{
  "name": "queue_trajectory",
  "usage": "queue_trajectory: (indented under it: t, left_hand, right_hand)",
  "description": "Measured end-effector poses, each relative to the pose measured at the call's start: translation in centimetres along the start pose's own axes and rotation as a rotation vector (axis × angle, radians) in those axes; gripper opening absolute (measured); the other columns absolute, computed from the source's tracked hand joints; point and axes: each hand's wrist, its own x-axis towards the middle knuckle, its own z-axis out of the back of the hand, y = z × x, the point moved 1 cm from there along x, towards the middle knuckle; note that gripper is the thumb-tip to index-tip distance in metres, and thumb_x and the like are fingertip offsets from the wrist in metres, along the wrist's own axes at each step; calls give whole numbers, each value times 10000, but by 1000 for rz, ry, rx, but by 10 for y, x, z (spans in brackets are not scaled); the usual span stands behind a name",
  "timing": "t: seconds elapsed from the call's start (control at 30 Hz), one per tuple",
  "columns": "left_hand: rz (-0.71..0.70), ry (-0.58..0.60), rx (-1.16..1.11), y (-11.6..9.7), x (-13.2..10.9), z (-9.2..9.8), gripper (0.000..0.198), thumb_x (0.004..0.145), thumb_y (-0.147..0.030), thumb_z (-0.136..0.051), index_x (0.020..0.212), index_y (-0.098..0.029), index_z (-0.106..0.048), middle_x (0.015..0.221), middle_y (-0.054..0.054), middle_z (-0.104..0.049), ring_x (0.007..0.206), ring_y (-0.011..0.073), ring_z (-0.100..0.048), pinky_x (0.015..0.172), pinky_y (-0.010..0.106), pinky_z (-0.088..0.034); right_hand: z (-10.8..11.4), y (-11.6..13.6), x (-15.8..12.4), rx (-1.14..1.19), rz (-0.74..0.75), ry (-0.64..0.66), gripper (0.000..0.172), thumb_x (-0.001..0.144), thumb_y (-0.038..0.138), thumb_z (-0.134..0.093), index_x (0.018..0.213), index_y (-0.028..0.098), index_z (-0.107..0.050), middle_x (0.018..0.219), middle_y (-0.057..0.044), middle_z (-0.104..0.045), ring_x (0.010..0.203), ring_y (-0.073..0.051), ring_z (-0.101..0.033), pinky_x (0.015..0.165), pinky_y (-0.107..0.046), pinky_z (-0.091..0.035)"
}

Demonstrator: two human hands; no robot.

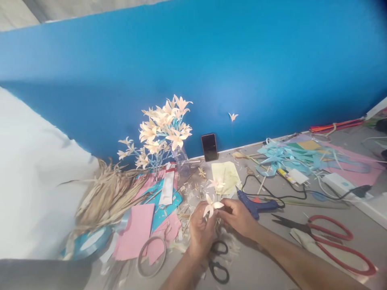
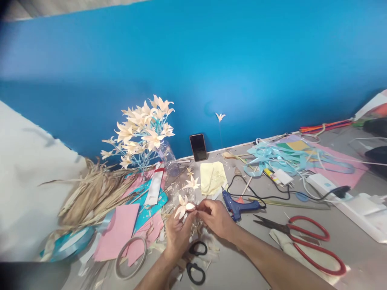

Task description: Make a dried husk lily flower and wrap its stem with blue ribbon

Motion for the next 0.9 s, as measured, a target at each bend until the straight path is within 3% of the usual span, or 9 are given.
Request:
queue_trajectory:
  t: [0.17,0.37,0.57,0.73,0.9]
  left_hand:
    - [82,-18,-8,0,-1,0,123,860,-264,-635,850,-185,-729,781,41,-743,720,194,-696,660,279,-540]
    - [81,-18,-53,-2,1,0,182,849,-336,-647,845,-178,-737,770,56,-734,710,208,-688,643,294,-560]
    - [49,-46,-131,9,3,-3,260,876,-428,-632,779,-201,-714,814,70,-727,776,221,-692,713,312,-565]
    - [30,-11,-127,2,8,4,310,904,-463,-595,759,-204,-687,789,69,-705,766,215,-674,678,287,-551]
    - [-35,64,-118,-8,9,28,273,916,-413,-585,736,-224,-665,733,39,-673,691,187,-639,626,259,-519]
  right_hand:
    - [-2,-1,0,28,-7,2,222,828,356,-636,689,188,-590,562,28,-571,532,-143,-530,511,-234,-401]
    - [-5,-1,0,91,-15,-7,166,795,300,-642,683,185,-595,556,30,-555,537,-140,-513,509,-229,-388]
    - [0,-2,7,86,102,-55,190,803,328,-663,691,176,-644,618,15,-579,583,-138,-506,547,-237,-377]
    - [28,16,12,60,39,-128,158,824,316,-619,765,175,-658,572,27,-559,545,-133,-505,535,-235,-376]
    - [85,34,28,-146,64,-296,169,813,339,-629,787,183,-688,657,3,-638,572,-144,-546,564,-251,-405]
